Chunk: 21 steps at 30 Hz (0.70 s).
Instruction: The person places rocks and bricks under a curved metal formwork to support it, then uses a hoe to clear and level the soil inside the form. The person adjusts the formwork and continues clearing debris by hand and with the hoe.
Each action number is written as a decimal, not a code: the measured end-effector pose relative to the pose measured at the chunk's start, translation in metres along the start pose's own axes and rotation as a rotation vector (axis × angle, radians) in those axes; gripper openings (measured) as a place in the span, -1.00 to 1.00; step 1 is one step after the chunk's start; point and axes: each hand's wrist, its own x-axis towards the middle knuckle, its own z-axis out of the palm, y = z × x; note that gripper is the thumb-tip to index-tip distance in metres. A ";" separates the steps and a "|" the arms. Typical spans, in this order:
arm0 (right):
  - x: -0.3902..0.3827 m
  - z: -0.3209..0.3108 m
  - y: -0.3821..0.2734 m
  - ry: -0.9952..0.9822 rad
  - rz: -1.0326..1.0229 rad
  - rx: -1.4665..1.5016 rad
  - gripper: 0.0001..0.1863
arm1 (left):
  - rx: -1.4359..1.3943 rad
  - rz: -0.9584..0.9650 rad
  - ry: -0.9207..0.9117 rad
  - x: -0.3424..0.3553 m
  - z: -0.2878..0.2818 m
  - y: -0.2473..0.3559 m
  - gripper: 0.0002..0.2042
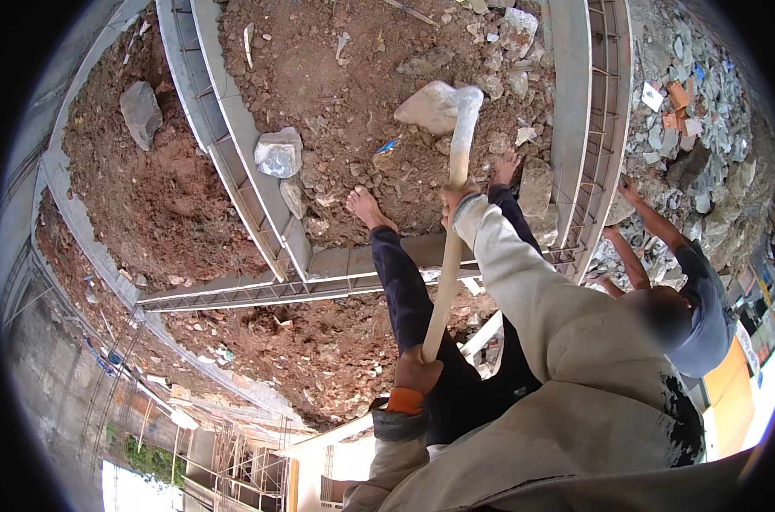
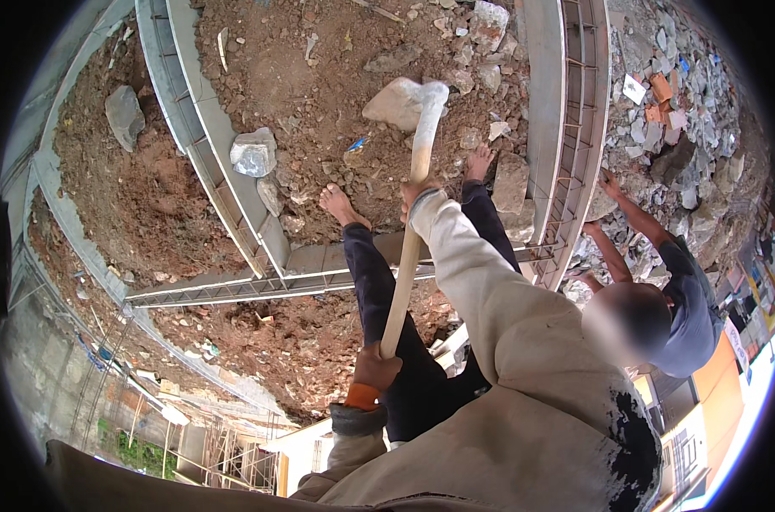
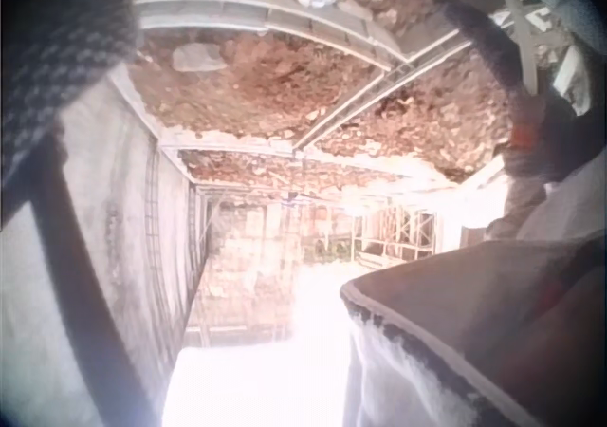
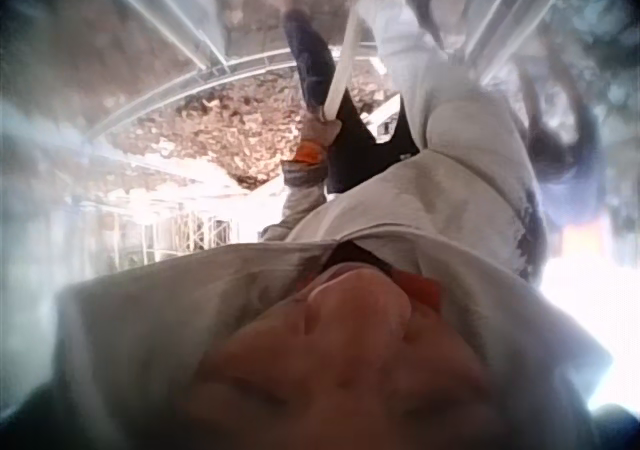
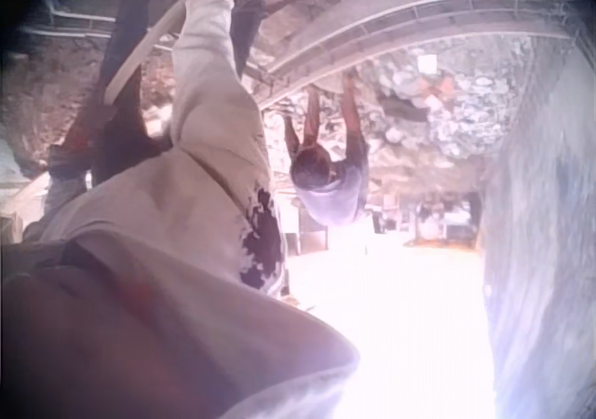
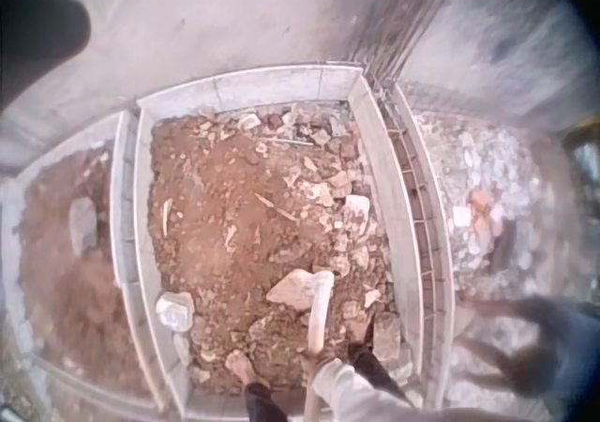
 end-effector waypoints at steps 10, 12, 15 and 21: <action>-0.044 -0.009 0.153 -0.080 0.151 0.117 -0.84 | 0.172 -0.157 -0.115 -0.085 0.006 -0.105 -0.71; -0.032 -0.020 0.095 -0.185 0.028 0.272 -0.85 | 0.151 -0.104 -0.086 -0.046 0.000 -0.089 -0.73; 0.028 -0.016 -0.005 -0.105 -0.155 0.302 -0.83 | 0.108 0.105 0.025 0.029 -0.022 -0.038 -0.73; 0.027 0.050 0.033 -0.013 -0.028 0.222 -0.78 | 0.175 -0.007 0.044 0.027 -0.058 -0.077 -0.78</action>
